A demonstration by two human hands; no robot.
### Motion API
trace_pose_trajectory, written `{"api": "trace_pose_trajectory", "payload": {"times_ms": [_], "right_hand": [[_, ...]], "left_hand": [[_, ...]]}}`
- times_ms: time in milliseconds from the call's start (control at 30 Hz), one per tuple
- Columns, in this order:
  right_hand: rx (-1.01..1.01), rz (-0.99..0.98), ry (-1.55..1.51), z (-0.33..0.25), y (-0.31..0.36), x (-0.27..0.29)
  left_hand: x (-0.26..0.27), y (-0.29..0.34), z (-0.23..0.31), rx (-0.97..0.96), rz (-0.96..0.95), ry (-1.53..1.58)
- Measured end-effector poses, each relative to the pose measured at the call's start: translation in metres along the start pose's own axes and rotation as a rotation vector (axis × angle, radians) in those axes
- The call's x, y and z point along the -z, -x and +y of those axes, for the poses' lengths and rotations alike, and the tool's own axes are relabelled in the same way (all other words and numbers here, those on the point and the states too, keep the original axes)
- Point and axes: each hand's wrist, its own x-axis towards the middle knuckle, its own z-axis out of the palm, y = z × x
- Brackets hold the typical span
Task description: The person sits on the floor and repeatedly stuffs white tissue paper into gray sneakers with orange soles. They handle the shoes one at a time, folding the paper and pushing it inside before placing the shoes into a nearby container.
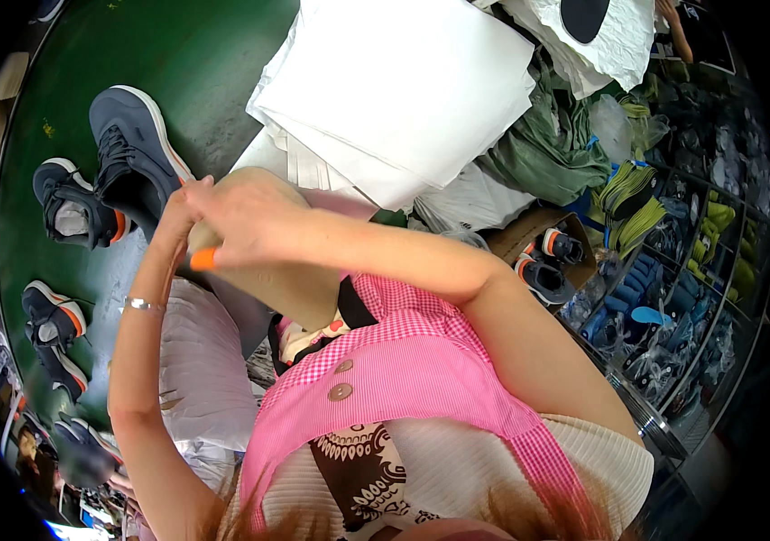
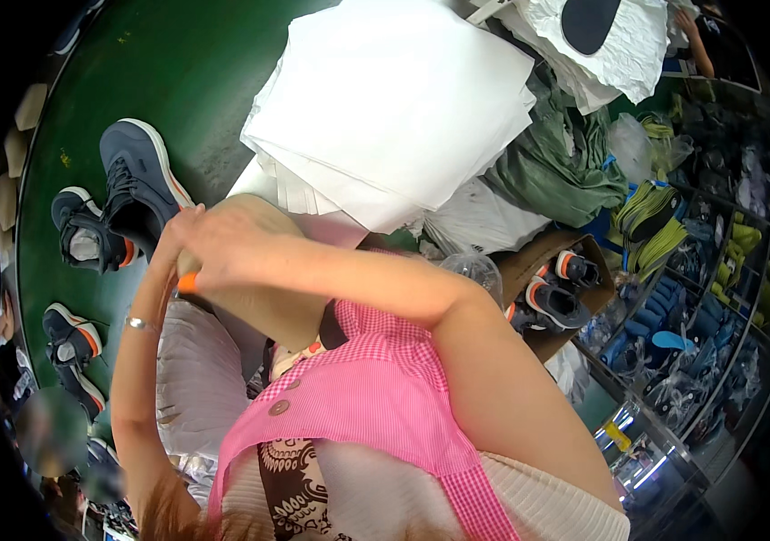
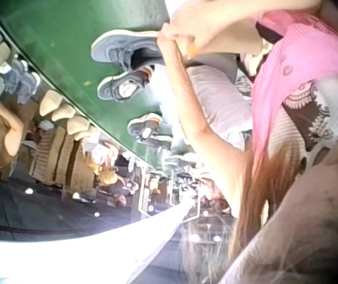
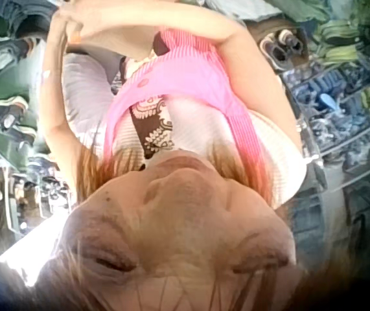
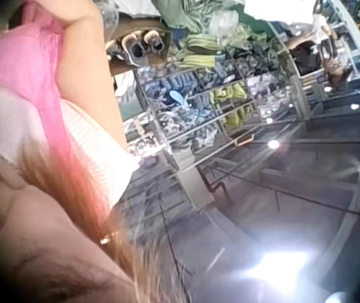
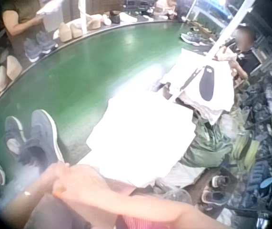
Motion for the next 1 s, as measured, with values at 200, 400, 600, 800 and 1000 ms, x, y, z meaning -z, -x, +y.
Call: {"api": "trace_pose_trajectory", "payload": {"times_ms": [200, 400, 600, 800, 1000], "right_hand": [[-0.228, -0.040, -0.338, 0.021, 0.002, 0.032], [-0.376, 0.086, -0.732, 0.023, 0.006, 0.055], [-0.106, 0.481, 0.437, 0.146, 0.032, 0.098], [0.000, 0.522, 0.533, 0.228, 0.049, 0.087], [-0.431, 0.588, -0.260, 0.213, 0.037, 0.124]], "left_hand": [[-0.003, 0.008, 0.010, -0.503, 0.233, -0.274], [-0.062, 0.089, 0.060, -0.192, -0.172, 0.300], [-0.071, 0.098, 0.069, -0.177, -0.064, 0.538], [-0.091, 0.118, 0.065, -0.086, -0.124, 0.697], [-0.105, 0.115, 0.078, -0.240, -0.048, 0.644]]}}
